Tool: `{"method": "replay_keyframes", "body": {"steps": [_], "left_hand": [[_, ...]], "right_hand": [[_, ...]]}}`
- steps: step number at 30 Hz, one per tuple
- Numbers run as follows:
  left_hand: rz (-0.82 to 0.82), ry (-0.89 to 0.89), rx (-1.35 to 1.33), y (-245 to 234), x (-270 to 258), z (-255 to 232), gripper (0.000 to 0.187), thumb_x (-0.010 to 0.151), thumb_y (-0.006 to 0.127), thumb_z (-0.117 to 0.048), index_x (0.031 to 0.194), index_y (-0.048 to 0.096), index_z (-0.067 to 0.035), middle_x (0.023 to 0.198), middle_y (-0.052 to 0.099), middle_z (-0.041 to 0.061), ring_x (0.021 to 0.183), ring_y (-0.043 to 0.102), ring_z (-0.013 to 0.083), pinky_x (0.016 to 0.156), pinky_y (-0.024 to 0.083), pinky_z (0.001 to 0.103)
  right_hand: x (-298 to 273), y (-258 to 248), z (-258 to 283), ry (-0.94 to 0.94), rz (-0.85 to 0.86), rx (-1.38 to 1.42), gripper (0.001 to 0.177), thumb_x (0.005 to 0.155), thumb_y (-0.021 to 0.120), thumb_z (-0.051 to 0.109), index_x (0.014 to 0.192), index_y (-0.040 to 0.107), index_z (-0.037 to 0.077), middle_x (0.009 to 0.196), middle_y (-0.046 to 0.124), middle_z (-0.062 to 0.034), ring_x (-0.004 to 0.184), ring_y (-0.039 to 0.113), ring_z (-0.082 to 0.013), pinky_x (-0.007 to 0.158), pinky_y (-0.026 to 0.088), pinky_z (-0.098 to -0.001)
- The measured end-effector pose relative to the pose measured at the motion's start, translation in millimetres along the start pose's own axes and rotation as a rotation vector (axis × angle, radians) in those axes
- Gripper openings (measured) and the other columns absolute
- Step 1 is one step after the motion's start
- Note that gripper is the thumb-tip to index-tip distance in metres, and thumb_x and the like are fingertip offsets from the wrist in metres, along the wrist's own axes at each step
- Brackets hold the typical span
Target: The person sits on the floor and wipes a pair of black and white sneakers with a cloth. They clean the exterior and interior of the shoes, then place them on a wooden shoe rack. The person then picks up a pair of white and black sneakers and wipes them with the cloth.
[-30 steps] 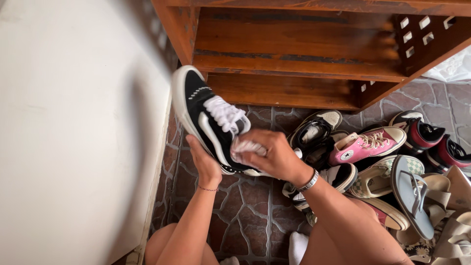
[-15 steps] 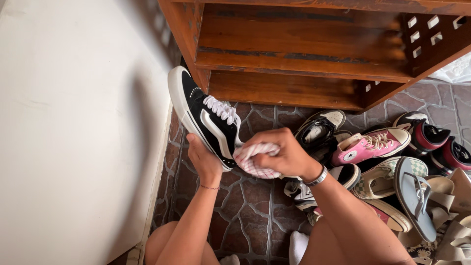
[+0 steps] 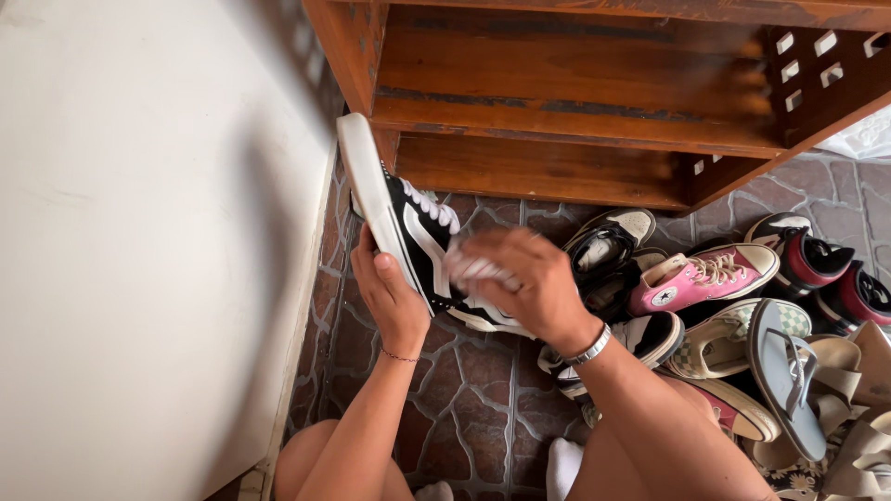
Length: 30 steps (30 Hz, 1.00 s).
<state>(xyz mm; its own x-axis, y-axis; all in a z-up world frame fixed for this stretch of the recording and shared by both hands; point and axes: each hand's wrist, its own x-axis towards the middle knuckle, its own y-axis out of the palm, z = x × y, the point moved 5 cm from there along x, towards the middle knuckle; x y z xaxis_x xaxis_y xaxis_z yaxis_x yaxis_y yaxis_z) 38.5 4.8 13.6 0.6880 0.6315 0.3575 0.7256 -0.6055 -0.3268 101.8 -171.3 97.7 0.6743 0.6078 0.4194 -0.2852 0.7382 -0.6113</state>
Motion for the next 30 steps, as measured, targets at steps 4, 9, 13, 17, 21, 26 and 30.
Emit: {"method": "replay_keyframes", "body": {"steps": [4, 9, 13, 17, 21, 26, 30], "left_hand": [[0.086, 0.003, 0.044, 7.8, -9.3, 0.4, 0.084, 0.108, 0.014, -0.061, 0.15, 0.04, 0.008, 0.124, 0.051, 0.019, 0.113, 0.061, 0.031, 0.097, 0.051, 0.043], [0.153, 0.088, 0.086, 15.0, -23.0, -6.0, 0.077, 0.112, 0.023, -0.056, 0.151, 0.037, 0.009, 0.127, 0.052, 0.02, 0.112, 0.062, 0.0322, 0.095, 0.053, 0.045], [0.165, 0.0, 0.085, 13.2, -9.8, 6.2, 0.077, 0.111, 0.022, -0.056, 0.15, 0.04, 0.009, 0.124, 0.054, 0.019, 0.109, 0.064, 0.0319, 0.091, 0.055, 0.044], [0.237, 0.038, 0.025, 11.5, -9.4, -0.8, 0.081, 0.109, 0.024, -0.06, 0.144, 0.05, 0.008, 0.122, 0.058, 0.022, 0.109, 0.065, 0.0341, 0.09, 0.055, 0.045], [0.419, 0.076, -0.048, 18.3, -13.5, -12.1, 0.083, 0.108, 0.022, -0.063, 0.141, 0.056, 0.005, 0.125, 0.064, 0.023, 0.111, 0.067, 0.0341, 0.094, 0.055, 0.043], [0.639, -0.015, -0.192, 24.3, -20.1, -12.7, 0.083, 0.106, 0.027, -0.066, 0.136, 0.063, 0.002, 0.118, 0.07, 0.019, 0.107, 0.068, 0.0323, 0.091, 0.053, 0.042], [0.778, -0.237, -0.282, 35.0, -29.4, 15.4, 0.081, 0.103, 0.032, -0.066, 0.123, 0.068, 0.004, 0.103, 0.074, 0.017, 0.095, 0.07, 0.0259, 0.083, 0.055, 0.037]], "right_hand": [[3.2, -10.1, 11.1, -0.011, -0.191, -0.086, 0.053, 0.077, 0.083, 0.006, 0.128, 0.069, 0.006, 0.132, 0.064, -0.0127, 0.117, 0.067, -0.0287, 0.098, 0.06, -0.0372], [0.4, 9.4, 12.1, -0.07, -0.067, -0.128, 0.056, 0.072, 0.086, 0.007, 0.126, 0.069, 0.007, 0.132, 0.064, -0.012, 0.115, 0.065, -0.0289, 0.095, 0.058, -0.0379], [0.6, 13.0, 2.4, -0.142, 0.051, -0.092, 0.05, 0.072, 0.088, 0.011, 0.12, 0.075, 0.014, 0.131, 0.069, -0.0029, 0.111, 0.066, -0.0193, 0.094, 0.06, -0.0343], [-2.5, 0.0, 1.8, -0.245, -0.024, -0.239, 0.049, 0.071, 0.087, 0.007, 0.119, 0.078, 0.011, 0.13, 0.069, -0.006, 0.107, 0.063, -0.0226, 0.091, 0.059, -0.0375], [7.6, -11.1, -20.8, -0.199, -0.216, -0.28, 0.038, 0.079, 0.085, 0.004, 0.116, 0.076, 0.012, 0.126, 0.07, -0.0067, 0.102, 0.063, -0.0204, 0.084, 0.056, -0.0325], [4.9, -48.5, -47.8, 0.065, -0.353, -0.294, 0.044, 0.08, 0.068, -0.012, 0.119, 0.074, 0.007, 0.122, 0.071, -0.009, 0.11, 0.066, -0.0252, 0.093, 0.057, -0.0368], [3.7, -62.0, -72.5, 0.19, -0.379, -0.213, 0.036, 0.088, 0.069, -0.009, 0.121, 0.073, 0.005, 0.117, 0.07, -0.0085, 0.104, 0.07, -0.0228, 0.089, 0.058, -0.0339]]}}
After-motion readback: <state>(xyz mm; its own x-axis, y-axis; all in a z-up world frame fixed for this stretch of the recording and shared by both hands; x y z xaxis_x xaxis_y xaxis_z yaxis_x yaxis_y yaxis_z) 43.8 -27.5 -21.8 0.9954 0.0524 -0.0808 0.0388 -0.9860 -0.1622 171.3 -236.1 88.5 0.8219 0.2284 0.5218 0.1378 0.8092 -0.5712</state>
